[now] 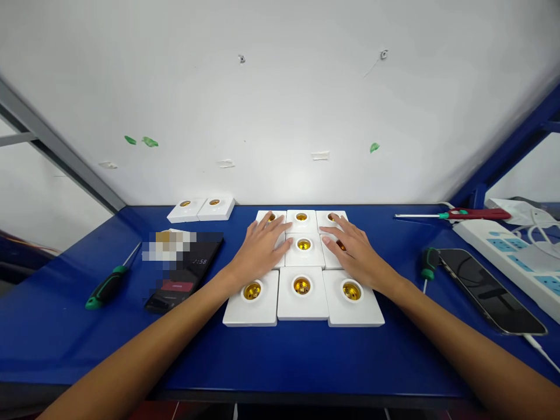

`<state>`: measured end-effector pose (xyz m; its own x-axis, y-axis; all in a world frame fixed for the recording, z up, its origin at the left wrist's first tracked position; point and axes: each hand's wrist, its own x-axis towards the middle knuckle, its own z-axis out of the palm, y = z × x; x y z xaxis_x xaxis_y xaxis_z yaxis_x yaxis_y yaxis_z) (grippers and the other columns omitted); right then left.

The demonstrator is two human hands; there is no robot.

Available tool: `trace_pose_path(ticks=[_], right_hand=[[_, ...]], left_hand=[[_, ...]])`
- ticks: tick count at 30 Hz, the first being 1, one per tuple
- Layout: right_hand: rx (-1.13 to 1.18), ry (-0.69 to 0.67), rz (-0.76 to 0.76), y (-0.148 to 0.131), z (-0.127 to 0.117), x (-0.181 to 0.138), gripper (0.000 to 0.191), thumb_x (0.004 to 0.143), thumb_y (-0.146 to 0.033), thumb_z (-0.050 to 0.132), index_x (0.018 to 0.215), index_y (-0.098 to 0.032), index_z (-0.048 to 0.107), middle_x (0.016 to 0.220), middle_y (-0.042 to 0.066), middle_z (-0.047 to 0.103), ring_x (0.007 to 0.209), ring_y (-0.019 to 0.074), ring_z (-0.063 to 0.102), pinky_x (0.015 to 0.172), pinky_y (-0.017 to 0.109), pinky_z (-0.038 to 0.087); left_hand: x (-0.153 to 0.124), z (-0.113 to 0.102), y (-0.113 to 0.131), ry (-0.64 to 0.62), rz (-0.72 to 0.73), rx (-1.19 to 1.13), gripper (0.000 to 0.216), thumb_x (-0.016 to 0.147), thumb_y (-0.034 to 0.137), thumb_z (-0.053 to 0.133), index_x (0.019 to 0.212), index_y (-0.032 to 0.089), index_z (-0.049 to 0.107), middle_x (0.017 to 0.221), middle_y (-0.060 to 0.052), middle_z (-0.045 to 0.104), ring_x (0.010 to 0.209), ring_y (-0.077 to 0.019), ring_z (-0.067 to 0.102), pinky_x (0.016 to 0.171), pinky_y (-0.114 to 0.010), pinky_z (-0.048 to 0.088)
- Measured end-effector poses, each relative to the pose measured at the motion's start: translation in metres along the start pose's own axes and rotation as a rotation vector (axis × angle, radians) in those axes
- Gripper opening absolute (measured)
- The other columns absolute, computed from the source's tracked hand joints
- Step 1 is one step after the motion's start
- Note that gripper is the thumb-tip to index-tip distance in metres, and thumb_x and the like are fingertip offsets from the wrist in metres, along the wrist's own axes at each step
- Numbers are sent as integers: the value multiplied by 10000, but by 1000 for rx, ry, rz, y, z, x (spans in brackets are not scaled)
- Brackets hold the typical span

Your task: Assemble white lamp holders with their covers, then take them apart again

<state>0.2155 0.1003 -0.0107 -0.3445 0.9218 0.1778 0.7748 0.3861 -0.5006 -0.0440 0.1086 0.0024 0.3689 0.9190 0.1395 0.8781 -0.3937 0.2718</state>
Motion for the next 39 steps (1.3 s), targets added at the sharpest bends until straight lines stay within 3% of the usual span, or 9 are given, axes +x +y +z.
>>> trace_pose_path(ticks=[9,14,22,27,29,34,39], right_hand=[[88,-5,23,2,-1,-3,512,1078,-562,341,1450,-305,581,1743,61,299,1644,278,164,1302,614,203],[77,-34,6,2,-6,-3,505,1077,-570,335,1455,-326,564,1743,52,299,1643,308,160,1288,649,222],[-49,-128,-61,5,-15,-2,528,1053,-602,409,1518,-363,480,1760,46,253,1643,323,151,1278,642,262],[-56,-136,-54,6,-14,-5,516,1065,-589,390,1520,-359,467,1766,53,234,1647,313,130,1283,636,236],[-65,-137,-64,8,-14,-5,512,1063,-586,402,1523,-371,460,1768,45,228,1647,318,126,1282,642,226],[-121,-76,-96,9,-11,-4,473,1065,-557,424,1499,-381,487,1739,51,305,1637,329,169,1261,651,249],[-114,-82,-114,-1,-16,-6,485,1052,-578,443,1478,-359,517,1729,71,322,1623,323,222,1261,636,259]], left_hand=[[2,-8,4,16,-72,-115,429,1077,397,403,1423,292,635,1581,3,547,1614,-289,233,1281,-602,221],[-2,-10,3,37,-50,-132,423,1084,396,401,1411,269,638,1563,-11,570,1588,-263,311,1290,-569,234],[-10,-10,0,-9,-23,-203,449,1086,498,417,1433,282,601,1631,-30,489,1612,-266,242,1313,-602,149],[-12,-12,1,-58,-26,-244,438,1093,473,410,1434,270,595,1650,-40,461,1620,-269,206,1312,-623,102],[-11,-11,0,-32,-24,-246,405,1088,452,430,1399,271,615,1620,-39,501,1604,-271,250,1306,-623,116],[-4,-10,0,115,-6,-190,308,1091,361,405,1224,252,661,1394,-43,690,1391,-262,523,1216,-550,295],[-1,-12,5,150,-7,-169,285,1089,312,393,1138,222,658,1237,-55,735,1279,-256,591,1165,-513,314]])
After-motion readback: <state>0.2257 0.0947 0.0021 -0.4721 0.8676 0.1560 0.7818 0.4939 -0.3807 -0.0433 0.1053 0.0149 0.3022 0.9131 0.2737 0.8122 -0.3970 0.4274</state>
